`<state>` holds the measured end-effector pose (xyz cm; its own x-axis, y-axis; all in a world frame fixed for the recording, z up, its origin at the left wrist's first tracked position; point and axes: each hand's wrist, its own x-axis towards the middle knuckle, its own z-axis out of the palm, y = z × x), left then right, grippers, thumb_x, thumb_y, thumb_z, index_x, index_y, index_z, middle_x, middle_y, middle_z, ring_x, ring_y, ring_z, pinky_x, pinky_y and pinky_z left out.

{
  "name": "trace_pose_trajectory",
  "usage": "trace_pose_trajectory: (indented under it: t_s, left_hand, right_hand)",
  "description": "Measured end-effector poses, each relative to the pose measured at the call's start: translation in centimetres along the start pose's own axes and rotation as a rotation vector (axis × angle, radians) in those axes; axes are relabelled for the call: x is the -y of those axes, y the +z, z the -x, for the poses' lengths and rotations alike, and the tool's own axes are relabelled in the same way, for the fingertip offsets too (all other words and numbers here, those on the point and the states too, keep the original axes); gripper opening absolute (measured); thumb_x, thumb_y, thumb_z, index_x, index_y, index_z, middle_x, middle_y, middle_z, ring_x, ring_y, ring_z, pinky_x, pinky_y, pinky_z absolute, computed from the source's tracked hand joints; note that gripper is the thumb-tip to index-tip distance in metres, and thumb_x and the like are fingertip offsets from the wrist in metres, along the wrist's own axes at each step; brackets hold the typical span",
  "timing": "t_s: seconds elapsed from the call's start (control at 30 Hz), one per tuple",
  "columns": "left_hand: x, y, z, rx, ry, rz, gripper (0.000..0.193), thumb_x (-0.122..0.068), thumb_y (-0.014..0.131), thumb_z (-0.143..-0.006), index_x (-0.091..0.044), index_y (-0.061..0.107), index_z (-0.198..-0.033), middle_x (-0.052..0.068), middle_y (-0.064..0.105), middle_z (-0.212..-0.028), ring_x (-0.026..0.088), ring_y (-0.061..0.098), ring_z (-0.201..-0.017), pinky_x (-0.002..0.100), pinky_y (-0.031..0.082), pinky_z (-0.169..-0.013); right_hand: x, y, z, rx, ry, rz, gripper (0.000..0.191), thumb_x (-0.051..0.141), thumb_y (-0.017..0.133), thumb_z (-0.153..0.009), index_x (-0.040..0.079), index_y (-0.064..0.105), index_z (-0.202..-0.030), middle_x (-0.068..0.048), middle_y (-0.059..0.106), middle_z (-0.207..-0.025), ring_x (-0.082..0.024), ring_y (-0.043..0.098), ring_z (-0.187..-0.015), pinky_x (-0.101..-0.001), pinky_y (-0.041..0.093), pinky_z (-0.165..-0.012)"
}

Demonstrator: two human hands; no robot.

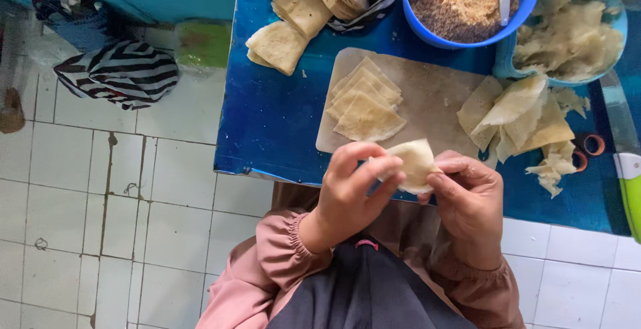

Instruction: The person folds thin square pastry wrappers in half into triangular pieces and stacks the folded pieces on a cutting board. They occasionally set aside torn scraps, and near the end they use a spoon to scoop brown sugar from a blue bowl.

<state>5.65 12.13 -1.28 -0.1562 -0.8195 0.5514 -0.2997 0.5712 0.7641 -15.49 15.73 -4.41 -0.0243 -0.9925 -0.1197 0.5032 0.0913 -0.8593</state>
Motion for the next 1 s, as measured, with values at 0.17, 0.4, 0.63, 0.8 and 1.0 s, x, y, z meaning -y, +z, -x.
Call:
trace_pose_trajectory:
  t_s: [0.17,0.4,0.63,0.8,1.0]
  left_hand:
    - [-0.2,0.8,1.0,0.145,0.018,0.141,0.033,-0.014,0.086,-0.085,-0.003,0.066,-0.109,0.012,0.066,-0.104,0.031,0.068,-0.092,0.039,0.055,-0.079]
    - [0.7,1.3,3.8,0.119,-0.173,0.251,0.017,0.000,0.074,-0.096,-0.003,0.063,-0.109,0.012,0.069,-0.105,0.027,0.072,-0.095,0.033,0.059,-0.082]
    - [1.2,2.0,4.9,-0.206,-0.570,1.084,0.008,-0.008,0.050,-0.107,-0.004,0.048,-0.113,0.014,0.065,-0.110,0.024,0.068,-0.101,0.038,0.057,-0.095]
    - [2.2,-0.2,4.1,-0.458,-0.625,1.322,0.011,-0.016,0.047,-0.109,-0.006,0.047,-0.113,0.008,0.058,-0.093,0.017,0.062,-0.082,0.037,0.055,-0.082]
    - [2.9,-2.9,3.5,-0.196,-0.631,0.894,0.024,-0.021,0.051,-0.111,-0.001,0.061,-0.121,-0.001,0.051,-0.077,0.004,0.042,-0.060,0.021,0.035,-0.053]
  right_hand:
    - [-0.3,2.0,1.4,-0.108,-0.043,0.059,0.018,-0.008,0.070,-0.099,-0.005,0.061,-0.113,-0.015,0.066,-0.104,-0.017,0.066,-0.095,-0.0264,0.054,-0.082]
    - [0.2,4.3,2.4,-0.106,-0.067,0.271,0.045,-0.006,0.070,-0.088,-0.003,0.055,-0.130,-0.010,0.066,-0.108,-0.013,0.066,-0.097,-0.0257,0.053,-0.089]
    - [-0.3,3.2,3.4,-0.164,-0.042,0.242,0.030,-0.010,0.058,-0.093,-0.007,0.066,-0.122,-0.009,0.065,-0.107,-0.013,0.060,-0.097,-0.0248,0.048,-0.091]
    - [-0.8,1.8,3.4,-0.071,-0.091,0.165,0.014,-0.009,0.057,-0.097,-0.011,0.067,-0.106,-0.013,0.063,-0.105,-0.017,0.061,-0.097,-0.0287,0.048,-0.094]
    - [-0.6,0.8,2.0,-0.066,0.034,-0.162,0.014,-0.005,0.057,-0.097,-0.006,0.065,-0.108,-0.015,0.065,-0.114,-0.023,0.065,-0.105,-0.0367,0.053,-0.098]
